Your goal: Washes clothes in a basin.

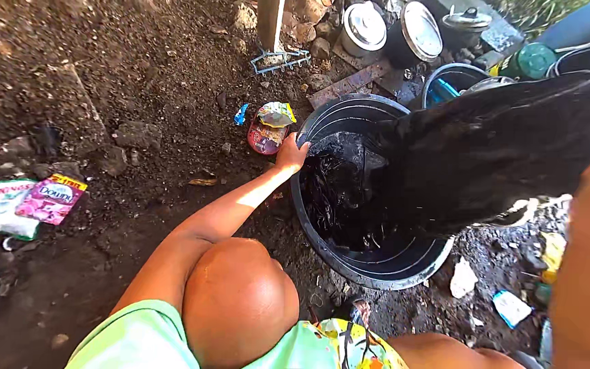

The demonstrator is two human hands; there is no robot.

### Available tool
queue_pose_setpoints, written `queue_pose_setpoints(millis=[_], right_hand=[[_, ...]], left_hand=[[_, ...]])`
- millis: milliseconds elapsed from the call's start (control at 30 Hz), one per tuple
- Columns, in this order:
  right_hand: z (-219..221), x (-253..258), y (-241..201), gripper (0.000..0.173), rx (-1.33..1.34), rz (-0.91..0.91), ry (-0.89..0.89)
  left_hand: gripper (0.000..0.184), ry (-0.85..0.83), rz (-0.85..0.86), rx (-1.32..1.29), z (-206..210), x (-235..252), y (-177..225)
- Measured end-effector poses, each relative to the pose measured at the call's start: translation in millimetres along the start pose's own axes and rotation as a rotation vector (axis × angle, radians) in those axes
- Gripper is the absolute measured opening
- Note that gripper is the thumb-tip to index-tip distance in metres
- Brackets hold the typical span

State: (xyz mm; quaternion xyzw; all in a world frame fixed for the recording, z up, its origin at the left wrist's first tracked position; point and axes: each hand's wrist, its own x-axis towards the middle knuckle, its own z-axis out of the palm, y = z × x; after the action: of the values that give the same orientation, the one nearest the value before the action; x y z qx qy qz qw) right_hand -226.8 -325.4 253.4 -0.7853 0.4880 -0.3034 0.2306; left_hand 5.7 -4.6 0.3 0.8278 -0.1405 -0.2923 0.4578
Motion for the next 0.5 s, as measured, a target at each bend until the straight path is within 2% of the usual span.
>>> queue_pose_setpoints(millis=[33,100,133,233,300,367,433,500], right_hand=[[12,5,8,0.065,-0.009,0.026,-0.084],[58,3,15,0.071,-0.035,0.161,-0.18],[81,5,27,0.073,-0.112,0.163,-0.252],[146,-8,38,0.084,-0.387,0.061,-0.432],[196,-27,46,0.095,-0.405,-0.073,-0.426],[257,-48,69,0.105,-0.387,-0.116,-0.486],[310,-79,91,0.106,-0.395,-0.043,-0.627],[340,-103,99,0.098,-0.454,0.047,-0.843]], left_hand=[[0.054,-0.001,-0.001,0.012,-1,-1,2],[0.056,0.003,0.022,0.046,-2,-3,2],[0.056,0.014,0.036,0.06,-2,-2,1],[0.055,0.047,0.074,0.073,3,1,-3],[0.053,0.064,0.073,0.055,4,2,-5],[0.052,0.055,0.037,0.023,4,0,-5],[0.052,0.053,0.023,0.011,3,-4,-3],[0.051,0.051,0.016,0.015,0,-5,1]])
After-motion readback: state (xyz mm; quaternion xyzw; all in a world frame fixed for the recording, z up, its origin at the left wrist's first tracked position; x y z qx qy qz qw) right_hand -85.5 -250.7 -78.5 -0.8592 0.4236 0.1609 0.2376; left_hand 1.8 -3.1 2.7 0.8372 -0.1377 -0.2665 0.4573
